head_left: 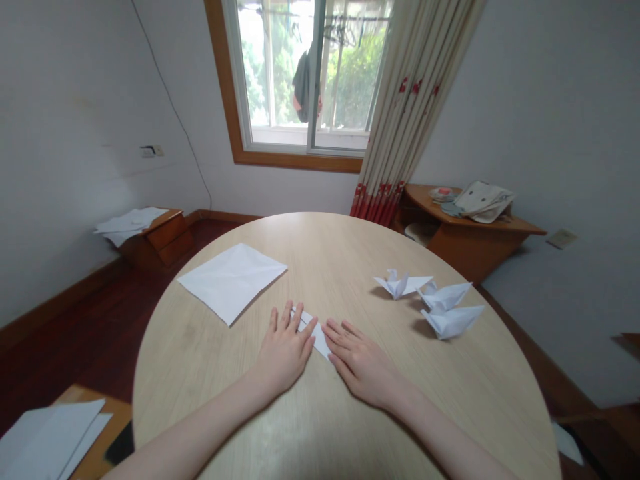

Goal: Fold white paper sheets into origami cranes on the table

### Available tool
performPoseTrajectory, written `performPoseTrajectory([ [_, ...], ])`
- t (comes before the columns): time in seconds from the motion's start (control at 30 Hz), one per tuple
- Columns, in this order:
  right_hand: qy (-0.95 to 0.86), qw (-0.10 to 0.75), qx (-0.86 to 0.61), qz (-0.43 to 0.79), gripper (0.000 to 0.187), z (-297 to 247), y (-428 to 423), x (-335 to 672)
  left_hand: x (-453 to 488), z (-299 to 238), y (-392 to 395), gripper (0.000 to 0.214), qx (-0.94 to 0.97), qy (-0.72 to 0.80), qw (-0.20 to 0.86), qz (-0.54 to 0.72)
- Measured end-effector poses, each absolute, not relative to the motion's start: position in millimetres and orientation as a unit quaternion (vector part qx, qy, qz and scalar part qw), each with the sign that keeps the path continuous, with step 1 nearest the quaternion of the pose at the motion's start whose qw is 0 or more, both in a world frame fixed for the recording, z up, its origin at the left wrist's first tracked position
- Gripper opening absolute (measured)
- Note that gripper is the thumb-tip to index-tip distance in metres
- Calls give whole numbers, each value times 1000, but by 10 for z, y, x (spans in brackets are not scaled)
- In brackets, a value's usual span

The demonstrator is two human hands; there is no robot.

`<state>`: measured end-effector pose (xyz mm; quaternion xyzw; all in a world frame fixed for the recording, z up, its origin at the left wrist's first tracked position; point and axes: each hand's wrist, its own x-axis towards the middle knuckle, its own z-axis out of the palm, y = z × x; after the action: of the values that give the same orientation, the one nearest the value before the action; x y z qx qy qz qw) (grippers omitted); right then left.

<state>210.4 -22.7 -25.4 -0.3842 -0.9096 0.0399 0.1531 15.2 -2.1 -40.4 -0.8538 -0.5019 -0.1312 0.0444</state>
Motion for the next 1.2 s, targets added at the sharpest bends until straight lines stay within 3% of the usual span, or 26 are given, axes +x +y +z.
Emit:
performPoseTrajectory([
  [0.47, -908, 186, -375, 33, 34, -168, -308, 2101, 119, -483, 82, 40, -859, -479, 56, -174],
  [0.67, -921, 154, -351, 66, 51, -115, -300, 2132, 105, -356, 59, 14, -854, -452, -33, -255],
  [0.77, -920, 149, -355, 77, 49, -101, -299, 2140, 116, -306, 42, 7, -855, -439, -91, -262],
  [1.2, -915, 154, -363, 87, 39, -95, -291, 2165, 87, -191, -22, 26, -874, -397, -189, -208],
])
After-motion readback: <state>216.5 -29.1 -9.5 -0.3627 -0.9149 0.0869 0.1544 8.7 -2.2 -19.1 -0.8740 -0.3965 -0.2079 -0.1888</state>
